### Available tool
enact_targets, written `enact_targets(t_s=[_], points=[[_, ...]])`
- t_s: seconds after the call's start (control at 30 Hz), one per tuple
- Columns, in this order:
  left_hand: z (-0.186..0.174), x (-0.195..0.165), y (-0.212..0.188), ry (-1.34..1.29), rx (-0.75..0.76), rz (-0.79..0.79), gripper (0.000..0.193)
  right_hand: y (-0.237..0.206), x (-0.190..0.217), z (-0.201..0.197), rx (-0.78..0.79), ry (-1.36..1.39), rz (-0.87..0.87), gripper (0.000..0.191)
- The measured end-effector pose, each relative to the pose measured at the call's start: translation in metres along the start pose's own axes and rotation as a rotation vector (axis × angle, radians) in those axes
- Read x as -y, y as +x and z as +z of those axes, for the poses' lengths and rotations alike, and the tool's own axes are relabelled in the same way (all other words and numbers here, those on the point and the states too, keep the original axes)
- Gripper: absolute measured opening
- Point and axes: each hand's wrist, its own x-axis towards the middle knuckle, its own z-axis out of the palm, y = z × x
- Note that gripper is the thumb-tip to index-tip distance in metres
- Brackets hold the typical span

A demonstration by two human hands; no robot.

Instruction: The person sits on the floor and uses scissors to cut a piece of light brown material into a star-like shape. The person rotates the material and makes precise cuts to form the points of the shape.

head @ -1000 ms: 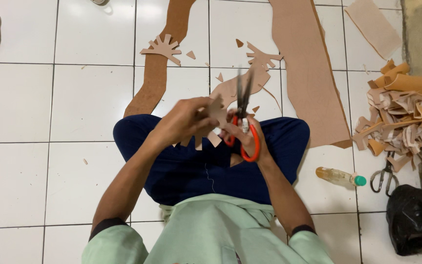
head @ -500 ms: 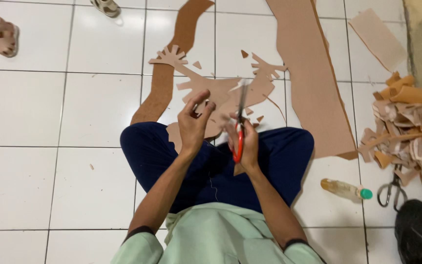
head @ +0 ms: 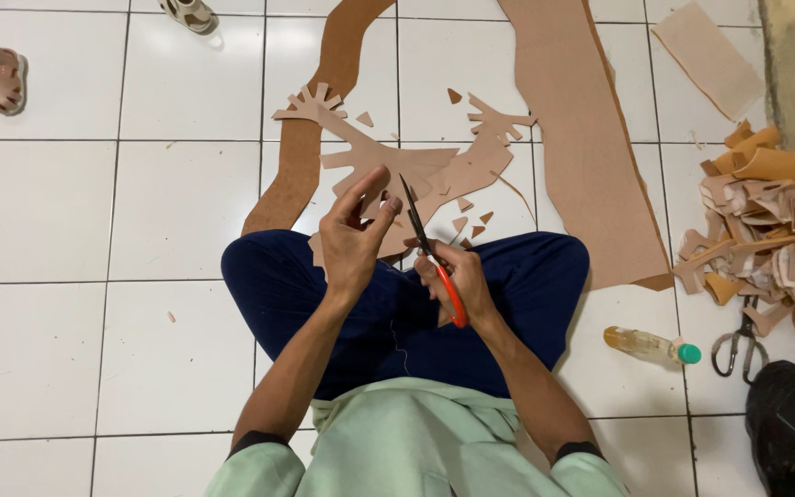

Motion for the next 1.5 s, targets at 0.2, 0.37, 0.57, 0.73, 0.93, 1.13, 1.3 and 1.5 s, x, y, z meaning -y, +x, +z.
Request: enact_targets(t_s=[0.2, 0.37, 0.57, 0.73, 0.93, 1.13, 1.3, 1.5], points=[[0.002, -0.003, -0.003, -0.015, 0.013, 0.031, 0.047, -0.003, 0.004, -0.002, -0.019, -0.035, 0.024, 0.052], [0.003, -0.001, -0.006, -0.013, 0.024, -0.046, 0.047, -0.006, 0.0, -0.005, -0.056, -0.001, 0.084, 0.045], [-0.001, -0.012, 0.001, 0.105, 0.022, 0.188, 0.072, -0.007, -0.002, -0.002, -0.11, -0.105, 0.036, 0.038], [-0.023, -0.03, 0.018, 0.032, 0.098, -0.012, 0.102, -0.012, 0.003, -0.006, -0.023, 0.064, 0.186, 0.033], [-0.013, -0.028, -0.001, 0.178, 0.132, -0.042, 0.097, -0.007, 0.002, -0.011, 0.149, 0.346, 0.149, 0.038], [-0.015, -0.03, -0.005, 0.074, 0.156, -0.054, 0.082, -0.007, -0.004, -0.015, 0.209, 0.496, 0.21, 0.034], [-0.016, -0.031, -0.007, 0.058, 0.17, -0.096, 0.065, -0.009, -0.005, -0.017, 0.245, 0.508, 0.203, 0.035], [-0.011, -0.017, -0.017, -0.025, 0.044, -0.207, 0.045, -0.009, -0.009, -0.014, 0.242, 0.632, 0.278, 0.033]])
